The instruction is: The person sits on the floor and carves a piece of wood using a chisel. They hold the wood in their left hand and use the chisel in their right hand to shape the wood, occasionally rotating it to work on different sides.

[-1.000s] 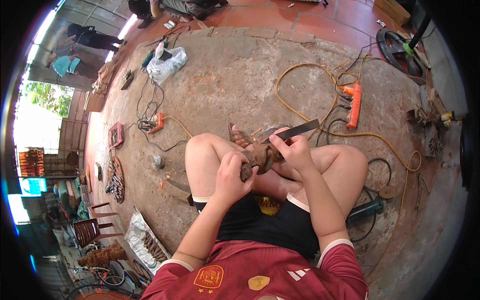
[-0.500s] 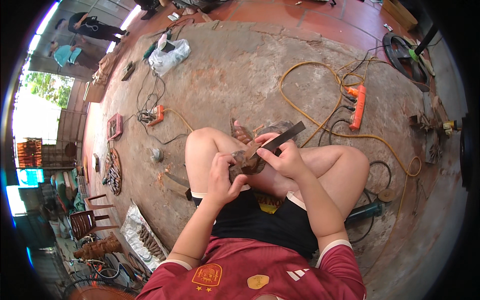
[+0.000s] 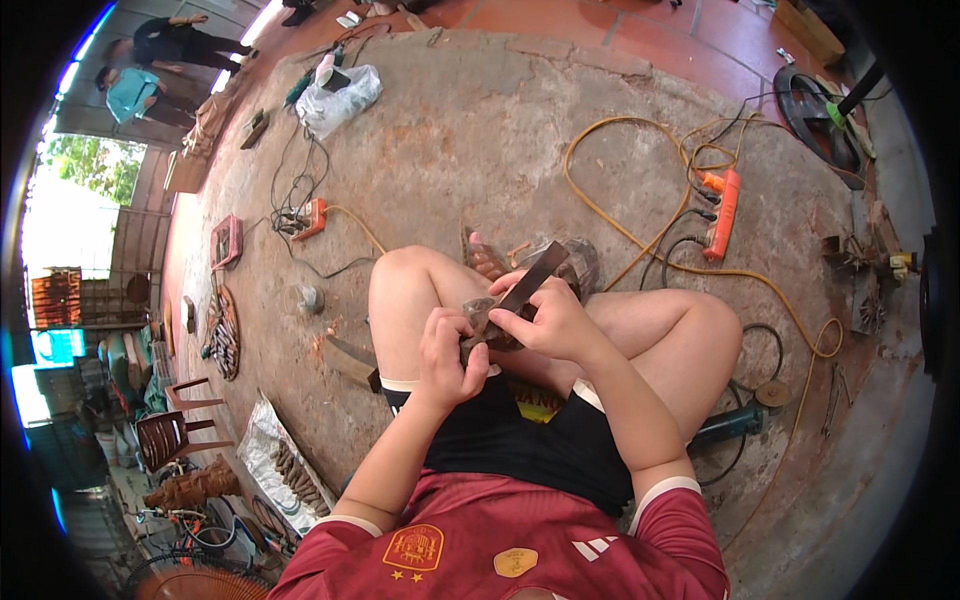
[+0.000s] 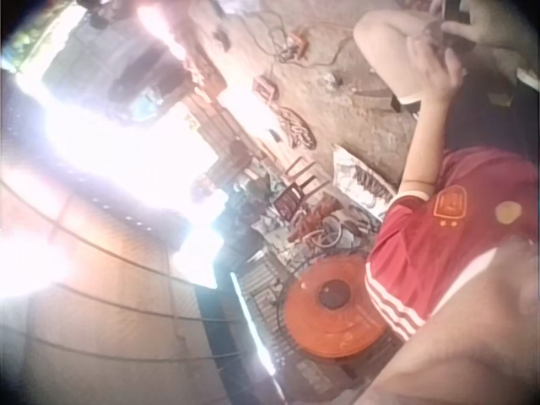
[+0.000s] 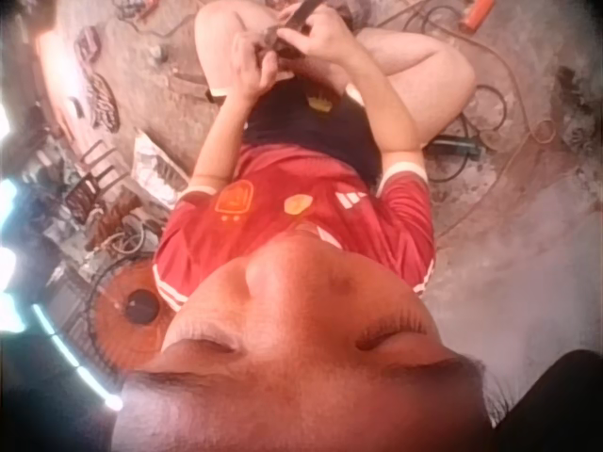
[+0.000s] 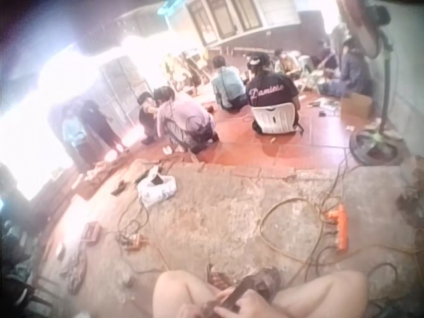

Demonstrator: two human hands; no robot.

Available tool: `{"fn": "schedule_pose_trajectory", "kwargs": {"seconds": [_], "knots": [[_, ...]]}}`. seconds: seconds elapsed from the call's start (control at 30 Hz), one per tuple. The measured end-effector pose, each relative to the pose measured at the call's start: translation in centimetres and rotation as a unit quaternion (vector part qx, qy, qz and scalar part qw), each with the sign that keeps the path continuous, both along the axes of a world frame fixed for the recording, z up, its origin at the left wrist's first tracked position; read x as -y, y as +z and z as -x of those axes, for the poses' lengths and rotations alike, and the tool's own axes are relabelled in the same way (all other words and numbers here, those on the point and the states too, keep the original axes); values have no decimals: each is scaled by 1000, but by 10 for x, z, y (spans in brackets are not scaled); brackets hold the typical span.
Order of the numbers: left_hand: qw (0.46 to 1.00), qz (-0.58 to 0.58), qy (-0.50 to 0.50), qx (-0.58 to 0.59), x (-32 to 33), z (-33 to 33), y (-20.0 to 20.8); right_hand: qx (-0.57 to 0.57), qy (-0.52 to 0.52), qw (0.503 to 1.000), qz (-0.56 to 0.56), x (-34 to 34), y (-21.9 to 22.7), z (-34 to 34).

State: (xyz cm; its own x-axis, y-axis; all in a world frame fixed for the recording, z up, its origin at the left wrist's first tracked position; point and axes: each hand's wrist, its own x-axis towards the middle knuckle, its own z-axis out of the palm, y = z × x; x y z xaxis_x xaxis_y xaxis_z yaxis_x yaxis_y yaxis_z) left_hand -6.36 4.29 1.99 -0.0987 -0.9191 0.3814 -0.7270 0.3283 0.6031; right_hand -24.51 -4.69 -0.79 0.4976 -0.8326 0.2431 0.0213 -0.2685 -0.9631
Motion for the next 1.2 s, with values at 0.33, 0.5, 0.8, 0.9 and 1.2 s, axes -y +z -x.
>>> {"fn": "schedule_pose_trajectory", "kwargs": {"seconds": [0.33,0.5,0.8,0.9,1.2], "knots": [[1000,-2,6,1,5,4,4,19,-53,998,-15,1,6,5],[1000,6,21,-3,13,7,4,12,-195,981,-16,8,-10,12],[998,-14,58,-21,27,10,3,62,-75,988,-118,2,-18,26],[998,-12,51,-18,31,10,3,77,-66,988,-117,7,-19,26],[998,-14,55,-21,39,15,6,121,-106,979,-127,6,-28,19]]}}
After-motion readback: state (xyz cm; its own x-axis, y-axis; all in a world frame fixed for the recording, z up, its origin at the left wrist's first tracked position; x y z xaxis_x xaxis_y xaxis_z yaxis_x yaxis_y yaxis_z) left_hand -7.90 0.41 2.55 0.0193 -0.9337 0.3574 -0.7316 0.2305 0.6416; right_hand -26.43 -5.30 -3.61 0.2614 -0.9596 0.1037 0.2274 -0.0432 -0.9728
